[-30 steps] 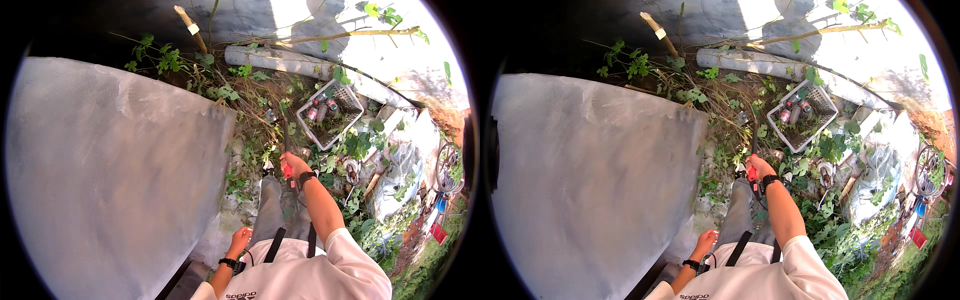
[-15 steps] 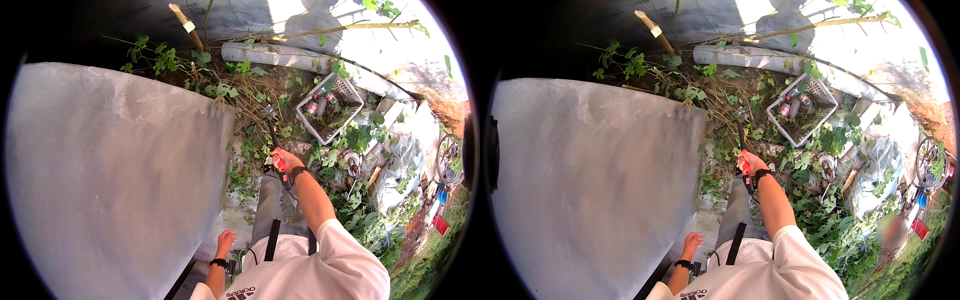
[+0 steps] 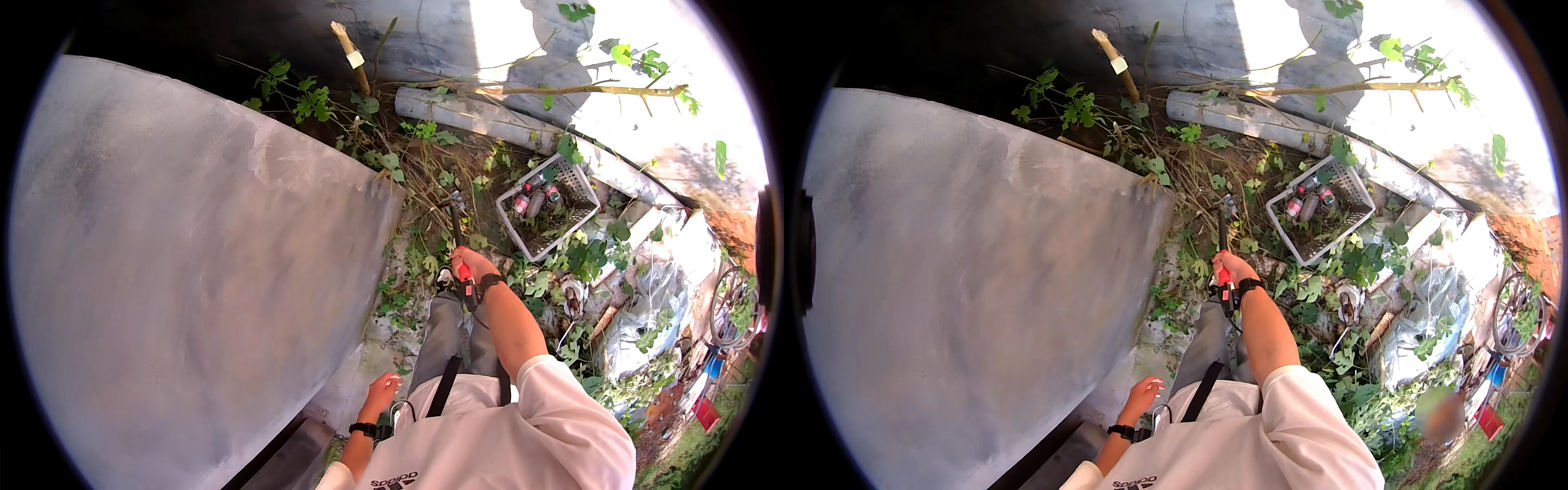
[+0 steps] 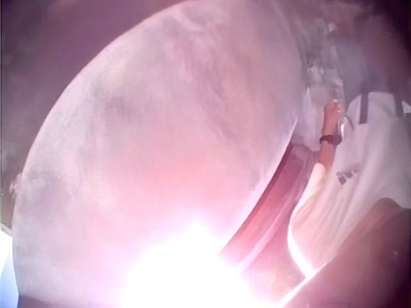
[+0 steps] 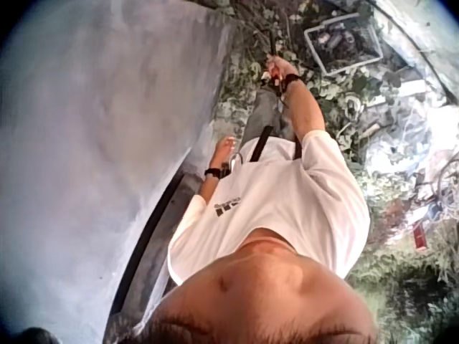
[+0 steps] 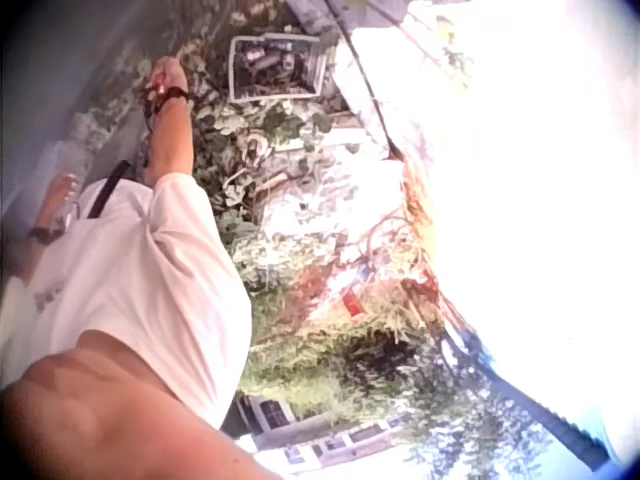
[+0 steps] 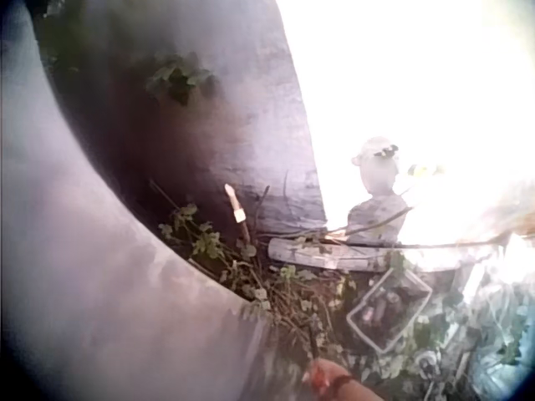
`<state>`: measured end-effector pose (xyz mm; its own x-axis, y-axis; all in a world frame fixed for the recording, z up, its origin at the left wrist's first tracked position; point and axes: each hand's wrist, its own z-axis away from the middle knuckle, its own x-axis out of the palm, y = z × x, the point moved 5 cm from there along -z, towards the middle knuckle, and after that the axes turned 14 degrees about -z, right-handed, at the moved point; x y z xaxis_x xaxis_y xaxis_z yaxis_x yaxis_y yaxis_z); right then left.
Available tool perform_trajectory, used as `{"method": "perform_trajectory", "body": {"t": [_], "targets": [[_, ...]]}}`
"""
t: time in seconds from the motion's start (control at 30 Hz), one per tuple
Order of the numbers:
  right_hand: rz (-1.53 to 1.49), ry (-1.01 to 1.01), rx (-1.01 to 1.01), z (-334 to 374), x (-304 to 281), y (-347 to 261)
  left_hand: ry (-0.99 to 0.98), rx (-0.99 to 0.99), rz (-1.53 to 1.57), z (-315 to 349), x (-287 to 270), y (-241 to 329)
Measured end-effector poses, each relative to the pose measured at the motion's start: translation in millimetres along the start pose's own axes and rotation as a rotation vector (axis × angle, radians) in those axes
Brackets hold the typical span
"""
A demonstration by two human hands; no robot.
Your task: The person clears brush and vines from a narrow outdoor passage using a scythe, pulling at the vegetation with one hand and cutting stems with the tool.
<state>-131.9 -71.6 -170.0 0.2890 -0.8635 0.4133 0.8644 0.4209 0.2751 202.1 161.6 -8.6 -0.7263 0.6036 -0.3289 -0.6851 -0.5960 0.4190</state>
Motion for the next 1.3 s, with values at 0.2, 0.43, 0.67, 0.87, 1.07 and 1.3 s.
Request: {"method": "perform_trajectory", "body": {"t": [0.2,0.43,0.67,0.87,1.07,1.3], "targets": [[-0.049,-0.075,-0.008,10,-1,1,0.069,0.0,-0.002,-23,-29,20],[-0.083,-0.027,-0.002,11,18,4,0.152,0.042,0.099,-17,-21,65],[-0.227,-0.211,0.011,2,-8,12,0.027,0.018,0.105,-37,4,125],[-0.488,-0.13,0.271,62,-79,39,-0.185,-0.124,0.201,-142,41,156],[-0.61,-0.247,0.16,203,-157,-11,-0.026,0.179,-0.267,-156,54,269],[-0.44,-0.199,-0.201,269,-126,-76,-0.079,0.367,-0.369,-128,52,297]]}}
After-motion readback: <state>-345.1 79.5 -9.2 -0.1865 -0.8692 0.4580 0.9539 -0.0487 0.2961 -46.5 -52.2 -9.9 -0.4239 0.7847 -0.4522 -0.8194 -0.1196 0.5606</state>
